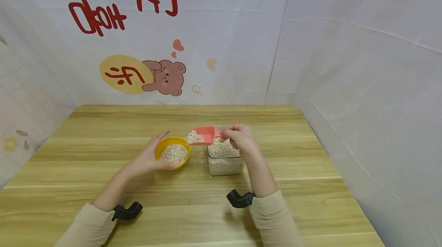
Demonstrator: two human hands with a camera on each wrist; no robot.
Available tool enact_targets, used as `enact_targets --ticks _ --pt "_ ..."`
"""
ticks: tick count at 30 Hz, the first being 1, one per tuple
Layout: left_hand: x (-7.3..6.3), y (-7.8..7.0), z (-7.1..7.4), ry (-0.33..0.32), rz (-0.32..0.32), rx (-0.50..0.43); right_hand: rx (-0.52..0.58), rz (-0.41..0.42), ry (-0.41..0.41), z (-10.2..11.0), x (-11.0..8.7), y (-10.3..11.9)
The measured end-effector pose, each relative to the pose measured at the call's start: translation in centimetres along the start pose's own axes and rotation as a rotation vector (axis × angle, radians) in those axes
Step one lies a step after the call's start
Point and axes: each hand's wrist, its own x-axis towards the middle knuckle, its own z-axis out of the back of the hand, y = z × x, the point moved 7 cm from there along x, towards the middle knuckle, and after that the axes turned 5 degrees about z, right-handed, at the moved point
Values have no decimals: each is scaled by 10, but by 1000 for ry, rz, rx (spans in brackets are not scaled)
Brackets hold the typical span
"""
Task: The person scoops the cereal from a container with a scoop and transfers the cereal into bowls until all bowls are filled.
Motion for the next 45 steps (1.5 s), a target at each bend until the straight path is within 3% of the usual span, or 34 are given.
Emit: enact_targets --ticks 13,22,32,39,45 --pt "-1 20 3 16 10 45 -108 -46 8 -17 11 2" --pt "-1 26 2 38 20 43 -191 -48 27 -32 21 4" --pt "0 31 1 49 20 46 -410 -35 44 -42 29 6" --pt "0 33 0 49 23 46 -338 -15 95 -54 35 4" --pt "1 34 -1 50 33 47 -377 15 128 -60 38 7"
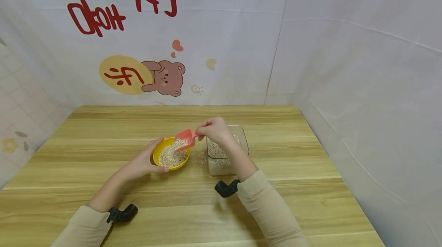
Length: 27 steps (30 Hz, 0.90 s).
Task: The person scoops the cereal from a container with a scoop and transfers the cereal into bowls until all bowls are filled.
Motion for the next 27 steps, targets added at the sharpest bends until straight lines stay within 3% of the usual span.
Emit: enact_targets --ticks 27 --pt "1 1 0 1 -6 -23 -206 130 82 -7 5 42"
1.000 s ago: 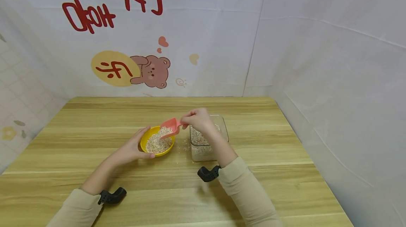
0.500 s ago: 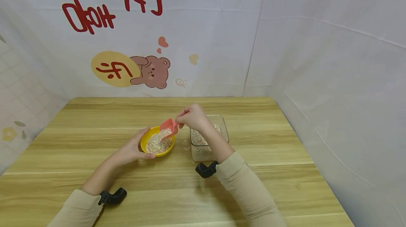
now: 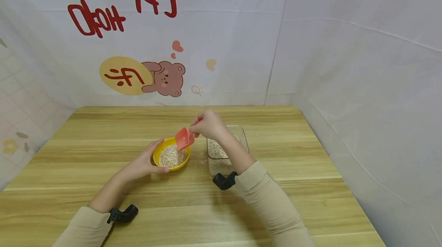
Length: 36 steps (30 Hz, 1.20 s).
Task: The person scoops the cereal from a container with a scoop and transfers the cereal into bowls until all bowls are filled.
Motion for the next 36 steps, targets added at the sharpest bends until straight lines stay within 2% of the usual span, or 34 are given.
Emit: enact_targets --ticks 10,15,22,30,36 --pt "-1 1 0 3 11 -4 18 -20 -19 2 -4 -6" --pt "-1 0 0 0 5 -5 77 -18 -50 3 -8 -16" --pt "0 -1 0 -5 -3 -11 157 -66 -96 5 -17 -29" --pt "-1 -1 -1 -2 4 -5 192 -75 -138 9 -26 -37" --pt "0 -2 0 -11 -19 -18 187 -102 -171 12 -32 -43"
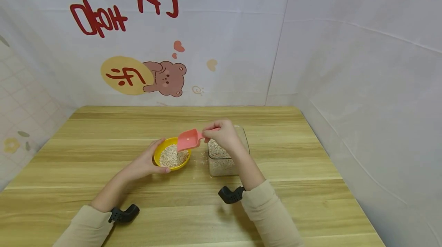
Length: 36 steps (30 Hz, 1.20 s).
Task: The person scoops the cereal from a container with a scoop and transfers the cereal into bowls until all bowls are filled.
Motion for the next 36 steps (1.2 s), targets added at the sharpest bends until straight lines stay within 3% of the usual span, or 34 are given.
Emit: enact_targets --ticks 12,22,28,36 --pt "0 -9 3 -45 -42 -18 95 28 -47 14 -8 -10" --pt "0 -19 3 -60 -15 -1 150 8 -82 33 -16 -16" --pt "2 -29 -1 -58 -4 -21 166 17 -96 43 -20 -18" --pt "3 -42 -5 -68 -43 -34 182 20 -111 57 -24 -18"
